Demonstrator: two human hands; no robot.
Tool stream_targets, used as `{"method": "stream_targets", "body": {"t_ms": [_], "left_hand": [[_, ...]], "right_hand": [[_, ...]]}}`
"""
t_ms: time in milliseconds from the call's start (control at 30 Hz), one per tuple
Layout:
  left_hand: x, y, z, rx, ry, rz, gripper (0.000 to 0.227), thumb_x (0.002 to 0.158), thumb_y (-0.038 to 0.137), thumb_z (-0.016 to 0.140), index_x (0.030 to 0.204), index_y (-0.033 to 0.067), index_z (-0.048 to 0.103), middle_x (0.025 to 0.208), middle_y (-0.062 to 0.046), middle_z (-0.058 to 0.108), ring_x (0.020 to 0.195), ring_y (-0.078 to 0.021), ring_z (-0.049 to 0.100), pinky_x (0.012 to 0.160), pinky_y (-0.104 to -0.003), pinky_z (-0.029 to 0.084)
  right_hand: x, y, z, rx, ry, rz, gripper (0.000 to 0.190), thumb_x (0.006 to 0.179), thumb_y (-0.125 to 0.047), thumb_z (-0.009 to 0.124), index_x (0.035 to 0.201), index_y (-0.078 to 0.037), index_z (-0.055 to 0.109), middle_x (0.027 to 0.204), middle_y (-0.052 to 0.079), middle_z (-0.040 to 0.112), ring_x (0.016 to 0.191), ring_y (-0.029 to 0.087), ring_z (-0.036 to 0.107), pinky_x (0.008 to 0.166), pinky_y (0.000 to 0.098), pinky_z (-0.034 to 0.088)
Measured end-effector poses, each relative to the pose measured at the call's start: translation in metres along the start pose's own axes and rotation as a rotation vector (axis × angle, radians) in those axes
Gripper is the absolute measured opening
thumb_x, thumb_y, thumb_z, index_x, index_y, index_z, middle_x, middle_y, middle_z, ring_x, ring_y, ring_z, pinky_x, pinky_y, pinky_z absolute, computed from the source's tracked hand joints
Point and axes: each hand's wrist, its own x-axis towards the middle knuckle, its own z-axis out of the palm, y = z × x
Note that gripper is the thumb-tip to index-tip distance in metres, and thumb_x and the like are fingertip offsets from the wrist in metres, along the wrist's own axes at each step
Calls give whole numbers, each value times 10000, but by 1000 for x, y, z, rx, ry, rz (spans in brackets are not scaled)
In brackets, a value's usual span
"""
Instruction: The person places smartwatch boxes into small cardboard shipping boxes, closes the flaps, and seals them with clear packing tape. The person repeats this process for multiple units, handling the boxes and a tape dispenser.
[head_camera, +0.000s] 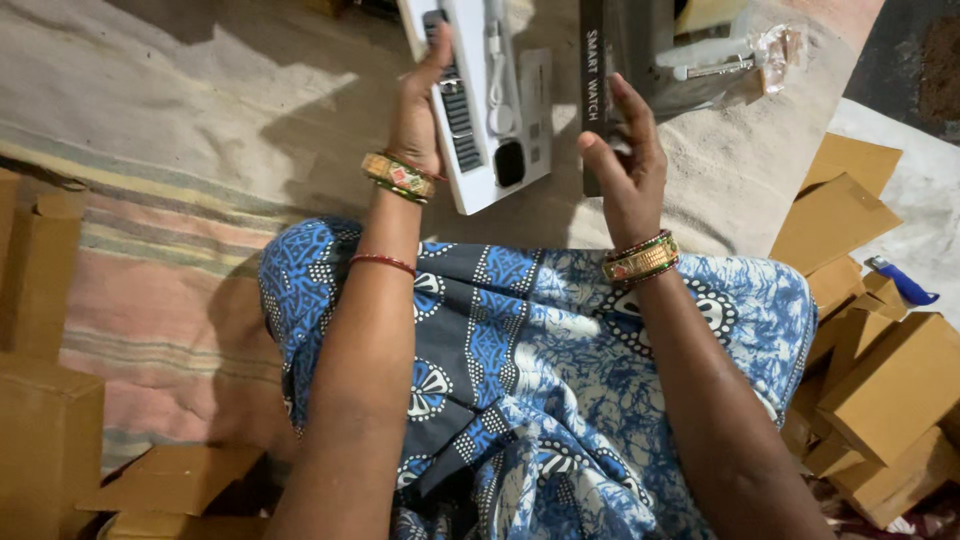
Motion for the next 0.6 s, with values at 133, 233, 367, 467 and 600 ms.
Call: {"method": "stream_targets", "body": {"t_ms": [133,233,367,467,600], "left_hand": [[-10,22,15,-77,-19,23,782,878,672,627,1214,-34,631,1002,-223,752,920,-330,780,837,-467,660],[-15,26,21,-60,-66,121,795,923,666,531,1268,-46,614,1030,-209,732,930,-337,761,865,-496,645],[-11,14,21,31,-6,137,792,1003,656,528,1390,-35,507,1094,-196,672,945,-315,735,846,-473,636],[-2,-16,35,548,81,223,826,1011,655,524,1525,18,409,1266,-224,553,976,-244,709,824,-384,632],[-14,-54,61,1410,292,358,1046,903,671,684,1605,32,245,1315,-301,500,1041,-314,647,885,-407,588]], "right_hand": [[-10,0,-2,-341,16,-66,611,1015,-350,735,1525,-110,498,1512,127,574,1273,214,651,1039,383,579],[-10,-1,5,-271,7,-141,523,1111,-367,639,1560,-147,486,1625,124,507,1387,219,600,1131,400,543],[-9,5,20,462,-110,78,575,1143,-450,524,1595,-117,399,1649,170,447,1521,307,470,1259,486,447],[-11,14,30,966,-161,328,657,1072,-527,424,1622,-198,280,1597,128,443,1421,266,488,1170,457,446],[-13,29,40,1197,-169,431,686,1073,-557,395,1626,-154,339,1574,162,509,1415,271,550,1209,447,461]]}}
